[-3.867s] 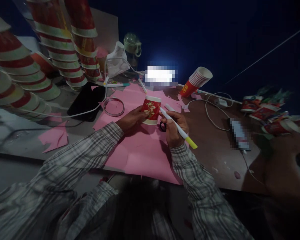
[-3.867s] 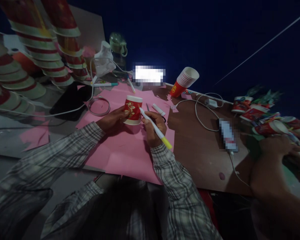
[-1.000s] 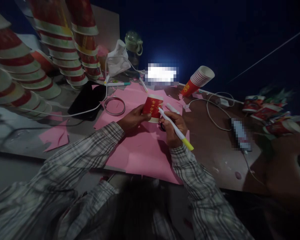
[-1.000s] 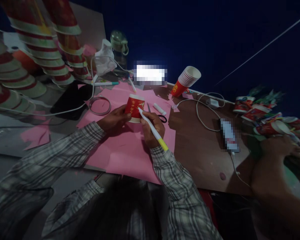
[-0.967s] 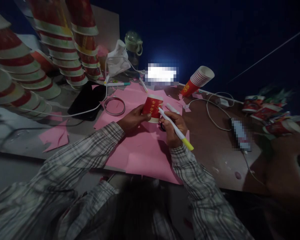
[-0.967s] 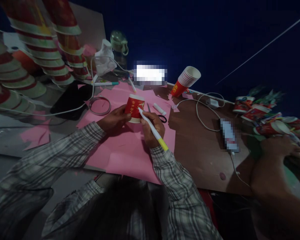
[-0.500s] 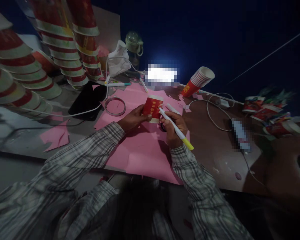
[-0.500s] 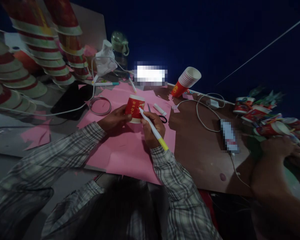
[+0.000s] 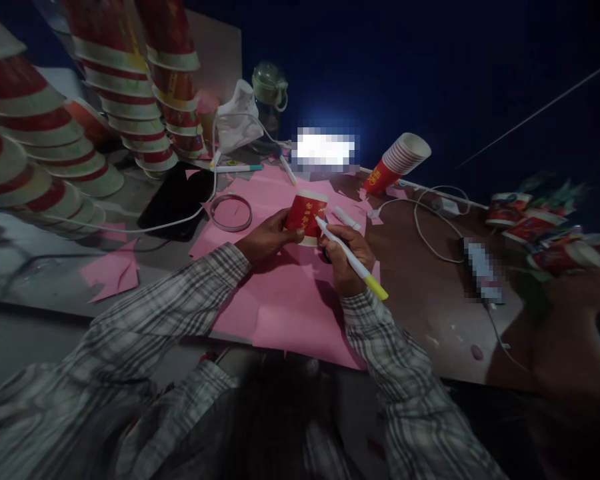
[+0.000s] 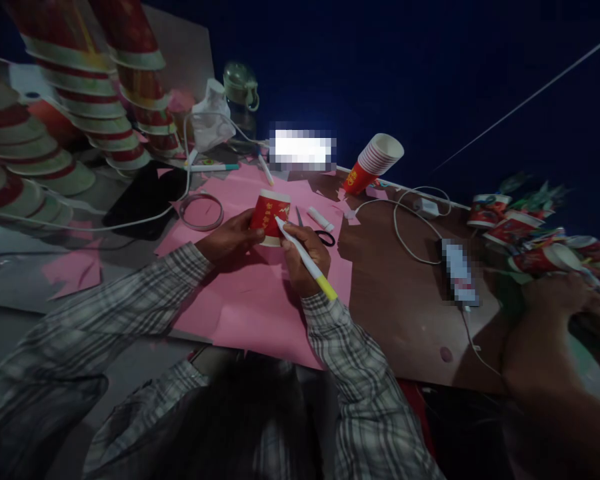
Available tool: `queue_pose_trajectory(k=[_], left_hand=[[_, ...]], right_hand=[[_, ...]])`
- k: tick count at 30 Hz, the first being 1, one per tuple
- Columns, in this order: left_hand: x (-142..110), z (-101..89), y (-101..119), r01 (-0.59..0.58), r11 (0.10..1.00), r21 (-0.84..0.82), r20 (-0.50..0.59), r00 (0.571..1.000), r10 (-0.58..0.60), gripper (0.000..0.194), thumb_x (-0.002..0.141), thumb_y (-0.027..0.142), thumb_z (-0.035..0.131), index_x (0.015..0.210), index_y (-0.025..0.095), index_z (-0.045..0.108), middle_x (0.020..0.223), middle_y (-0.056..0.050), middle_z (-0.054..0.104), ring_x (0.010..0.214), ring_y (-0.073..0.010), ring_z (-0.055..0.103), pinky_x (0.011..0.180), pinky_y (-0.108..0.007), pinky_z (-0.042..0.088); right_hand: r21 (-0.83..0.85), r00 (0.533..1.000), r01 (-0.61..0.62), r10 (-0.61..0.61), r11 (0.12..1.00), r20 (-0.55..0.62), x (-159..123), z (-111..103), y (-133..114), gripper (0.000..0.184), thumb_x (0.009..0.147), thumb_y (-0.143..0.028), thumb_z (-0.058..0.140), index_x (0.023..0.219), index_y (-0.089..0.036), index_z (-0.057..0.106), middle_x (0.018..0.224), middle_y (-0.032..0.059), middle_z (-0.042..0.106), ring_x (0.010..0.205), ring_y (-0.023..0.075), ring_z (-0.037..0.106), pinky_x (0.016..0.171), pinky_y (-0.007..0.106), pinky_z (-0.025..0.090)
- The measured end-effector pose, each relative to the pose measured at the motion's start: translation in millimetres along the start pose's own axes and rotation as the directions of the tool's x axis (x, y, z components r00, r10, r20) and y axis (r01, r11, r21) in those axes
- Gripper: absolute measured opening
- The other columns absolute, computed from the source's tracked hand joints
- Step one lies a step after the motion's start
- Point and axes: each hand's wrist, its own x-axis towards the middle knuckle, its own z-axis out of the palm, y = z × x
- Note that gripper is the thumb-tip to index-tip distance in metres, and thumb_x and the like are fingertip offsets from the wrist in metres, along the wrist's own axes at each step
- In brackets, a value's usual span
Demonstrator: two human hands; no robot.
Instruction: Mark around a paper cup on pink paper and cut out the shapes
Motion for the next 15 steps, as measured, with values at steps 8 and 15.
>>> queue_pose_trajectory(k=[8,15], left_hand=[[0.2,0.0,2.7,0.014,0.999,-0.045,0.006,1.000,-0.013,0.060,0.069,0.037,0.093,0.120,0.017,0.068,0.119,-0.011,0.074,0.111,-0.0263,0.070,0.100,-0.040,0.052],[0.7,2.4,3.7,0.028,0.994,-0.104,-0.005,1.000,-0.029,0.057,0.068,0.032,0.093,0.118,0.017,0.068,0.116,-0.010,0.075,0.102,-0.0226,0.071,0.091,-0.036,0.055]], right_hand=[[0.036,0.998,-0.065,0.066,0.997,-0.018,-2.1,-0.9,0.1,0.026,0.091,-0.046,0.070,0.103,-0.024,0.076,0.086,0.0026,0.072,0.075,0.0158,0.068,0.072,0.034,0.062],[0.097,0.998,-0.048,0.052,0.994,-0.034,-2.8,-1.4,6.0,0.023,0.088,-0.044,0.071,0.101,-0.026,0.076,0.078,0.0016,0.071,0.073,0.0181,0.070,0.071,0.036,0.063]])
